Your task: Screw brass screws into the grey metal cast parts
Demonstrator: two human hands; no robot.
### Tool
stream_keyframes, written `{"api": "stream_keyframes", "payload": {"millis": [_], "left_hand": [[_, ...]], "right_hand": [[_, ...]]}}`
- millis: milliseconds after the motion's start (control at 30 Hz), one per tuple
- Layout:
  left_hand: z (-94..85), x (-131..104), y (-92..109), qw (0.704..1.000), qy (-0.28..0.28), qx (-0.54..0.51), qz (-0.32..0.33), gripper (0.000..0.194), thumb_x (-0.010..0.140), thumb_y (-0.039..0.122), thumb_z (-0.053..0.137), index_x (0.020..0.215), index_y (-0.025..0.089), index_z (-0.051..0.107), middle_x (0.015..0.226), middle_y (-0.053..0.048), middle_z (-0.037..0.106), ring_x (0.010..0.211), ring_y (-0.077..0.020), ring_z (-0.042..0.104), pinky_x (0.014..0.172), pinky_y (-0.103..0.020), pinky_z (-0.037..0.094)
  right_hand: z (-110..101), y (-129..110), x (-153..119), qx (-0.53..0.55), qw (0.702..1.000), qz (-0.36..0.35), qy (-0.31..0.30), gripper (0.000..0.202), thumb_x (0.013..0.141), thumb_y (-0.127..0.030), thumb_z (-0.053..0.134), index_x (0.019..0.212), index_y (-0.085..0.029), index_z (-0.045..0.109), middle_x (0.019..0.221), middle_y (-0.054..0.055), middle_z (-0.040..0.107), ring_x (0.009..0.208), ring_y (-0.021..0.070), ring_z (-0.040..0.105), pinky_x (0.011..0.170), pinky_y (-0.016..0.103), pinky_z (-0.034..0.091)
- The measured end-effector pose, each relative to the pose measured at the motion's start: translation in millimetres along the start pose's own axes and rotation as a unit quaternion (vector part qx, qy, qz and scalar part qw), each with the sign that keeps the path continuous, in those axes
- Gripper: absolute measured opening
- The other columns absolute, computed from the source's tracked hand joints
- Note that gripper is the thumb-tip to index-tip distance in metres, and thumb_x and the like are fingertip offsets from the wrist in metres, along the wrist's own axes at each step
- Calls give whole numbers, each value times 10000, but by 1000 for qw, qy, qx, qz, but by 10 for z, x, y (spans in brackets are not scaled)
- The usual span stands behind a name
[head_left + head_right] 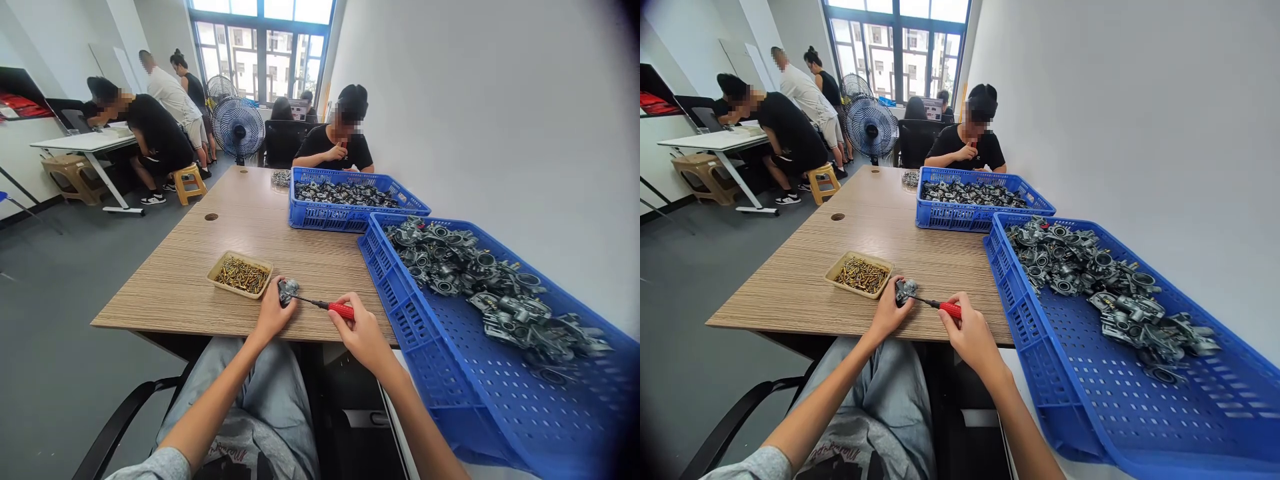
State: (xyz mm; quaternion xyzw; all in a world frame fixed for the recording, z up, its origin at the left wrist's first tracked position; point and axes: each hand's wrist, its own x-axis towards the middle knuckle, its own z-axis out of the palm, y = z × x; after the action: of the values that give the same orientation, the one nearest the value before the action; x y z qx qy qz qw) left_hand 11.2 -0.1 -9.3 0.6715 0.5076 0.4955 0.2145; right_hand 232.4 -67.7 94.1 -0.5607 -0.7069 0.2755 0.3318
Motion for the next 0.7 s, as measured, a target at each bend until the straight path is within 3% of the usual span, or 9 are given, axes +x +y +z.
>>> {"api": "stream_keyframes", "payload": {"millis": [200,500,700], "left_hand": [[-2,-2,2,1000,4,0,-4,521,848,235,647,1326,219,441,1271,-102,596,1206,-241,575,1079,-390,427],[-8,2,5,1000,-4,-4,-13,527,842,226,650,1324,228,436,1253,-89,609,1175,-230,591,1056,-376,440],[-4,3,0,1000,-1,-15,-7,512,840,219,648,1311,231,446,1246,-88,616,1181,-227,591,1063,-376,439]], "right_hand": [[10,65,14,2,1000,8,8,214,975,-467,537,957,-263,479,660,-40,605,527,181,558,544,274,360],[-9,38,4,-93,996,13,5,260,980,-514,516,902,-269,480,706,-9,647,591,215,601,576,276,361],[-28,-54,-42,-1,999,-25,-40,137,991,-371,491,1072,-261,472,817,8,669,653,208,626,610,283,409]]}}
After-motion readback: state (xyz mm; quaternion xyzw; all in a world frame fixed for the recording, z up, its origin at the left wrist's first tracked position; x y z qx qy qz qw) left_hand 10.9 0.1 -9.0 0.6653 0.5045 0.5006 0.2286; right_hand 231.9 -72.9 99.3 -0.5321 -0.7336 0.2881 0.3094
